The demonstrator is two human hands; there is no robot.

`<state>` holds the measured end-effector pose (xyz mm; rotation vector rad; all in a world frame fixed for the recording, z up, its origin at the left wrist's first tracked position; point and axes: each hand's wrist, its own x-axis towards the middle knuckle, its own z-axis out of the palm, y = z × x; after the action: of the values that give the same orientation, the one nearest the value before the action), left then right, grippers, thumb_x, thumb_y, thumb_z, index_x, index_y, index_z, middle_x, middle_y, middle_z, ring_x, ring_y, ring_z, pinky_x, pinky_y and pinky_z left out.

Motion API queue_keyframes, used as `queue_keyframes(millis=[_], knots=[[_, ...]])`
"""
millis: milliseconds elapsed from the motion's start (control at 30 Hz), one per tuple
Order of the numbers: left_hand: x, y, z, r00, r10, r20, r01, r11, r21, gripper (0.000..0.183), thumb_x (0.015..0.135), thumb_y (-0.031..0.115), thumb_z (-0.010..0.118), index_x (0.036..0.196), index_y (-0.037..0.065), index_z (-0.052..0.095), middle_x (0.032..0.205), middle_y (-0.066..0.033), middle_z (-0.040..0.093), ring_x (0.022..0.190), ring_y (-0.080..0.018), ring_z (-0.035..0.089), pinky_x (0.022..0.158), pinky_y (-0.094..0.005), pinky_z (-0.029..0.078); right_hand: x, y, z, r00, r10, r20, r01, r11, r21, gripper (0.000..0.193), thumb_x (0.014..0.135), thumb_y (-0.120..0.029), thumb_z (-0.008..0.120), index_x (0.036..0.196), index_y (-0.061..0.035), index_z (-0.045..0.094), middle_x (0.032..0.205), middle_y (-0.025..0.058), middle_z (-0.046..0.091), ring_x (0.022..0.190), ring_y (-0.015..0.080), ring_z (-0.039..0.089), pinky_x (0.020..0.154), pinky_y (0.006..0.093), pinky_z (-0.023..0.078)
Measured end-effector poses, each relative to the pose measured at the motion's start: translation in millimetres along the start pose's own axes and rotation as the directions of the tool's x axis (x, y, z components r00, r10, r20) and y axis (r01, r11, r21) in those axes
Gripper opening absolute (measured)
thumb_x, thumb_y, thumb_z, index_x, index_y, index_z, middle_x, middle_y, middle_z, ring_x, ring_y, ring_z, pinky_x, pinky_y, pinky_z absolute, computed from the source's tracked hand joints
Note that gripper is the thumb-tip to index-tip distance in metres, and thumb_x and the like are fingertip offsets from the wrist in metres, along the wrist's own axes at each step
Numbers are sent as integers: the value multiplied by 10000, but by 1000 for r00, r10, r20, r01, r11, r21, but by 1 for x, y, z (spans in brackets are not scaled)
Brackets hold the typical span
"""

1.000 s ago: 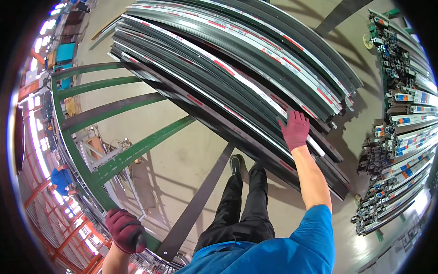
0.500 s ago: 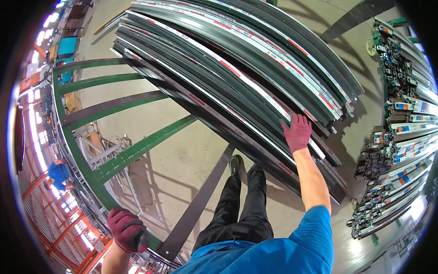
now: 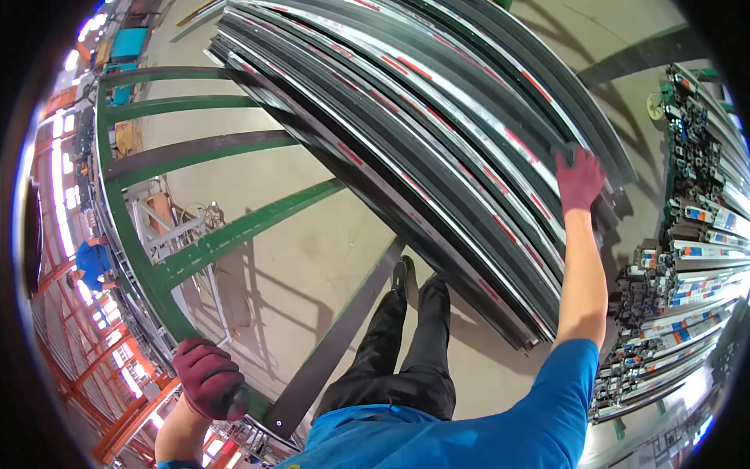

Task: The person is assembling large metal frames by drilling holes and positioning metal profiles on a workbench.

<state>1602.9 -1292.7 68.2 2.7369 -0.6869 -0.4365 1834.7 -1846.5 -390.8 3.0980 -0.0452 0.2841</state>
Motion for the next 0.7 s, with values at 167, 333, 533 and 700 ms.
queue_keyframes(millis=[167, 333, 533, 700], knots=[[5, -1, 5, 999, -17, -33, 17, 999, -28, 332, 784, 467, 695, 748, 143, 630, 721, -12, 636, 654, -235, 643, 656, -401, 489, -13, -41, 5, 985, -128, 116, 80, 935, 346, 373, 916, -350, 698, 1205, -116, 678, 1217, 131, 679, 1144, 333, 639, 950, 444, 520], [6, 1, 8, 1000, -15, 3, 16, 997, -77, 479, 936, 562, 595, 741, 124, 597, 710, -30, 621, 645, -255, 621, 654, -409, 472, -148, -120, 24, 802, -246, 544, 32, 928, 371, 714, 883, -556, 699, 1422, -111, 556, 1369, 177, 587, 1268, 360, 565, 1076, 487, 451], [-13, -5, 12, 998, 2, -64, -6, 997, -74, 551, 996, 567, 485, 725, 94, 566, 742, -84, 592, 668, -297, 585, 679, -444, 470, -176, -141, 38, 754, 73, 653, -280, 935, 219, 704, 919, -590, 647, 1408, -90, 560, 1406, 187, 534, 1319, 372, 518, 1098, 510, 424], [7, 3, 21, 994, 111, 2, -108, 978, -179, 461, 973, 476, 516, 721, 94, 567, 735, -90, 588, 656, -291, 581, 669, -440, 467, -182, -126, 45, 807, 48, 588, -226, 946, 234, 560, 913, -529, 680, 1253, -87, 629, 1269, 173, 578, 1193, 370, 561, 993, 502, 471]])
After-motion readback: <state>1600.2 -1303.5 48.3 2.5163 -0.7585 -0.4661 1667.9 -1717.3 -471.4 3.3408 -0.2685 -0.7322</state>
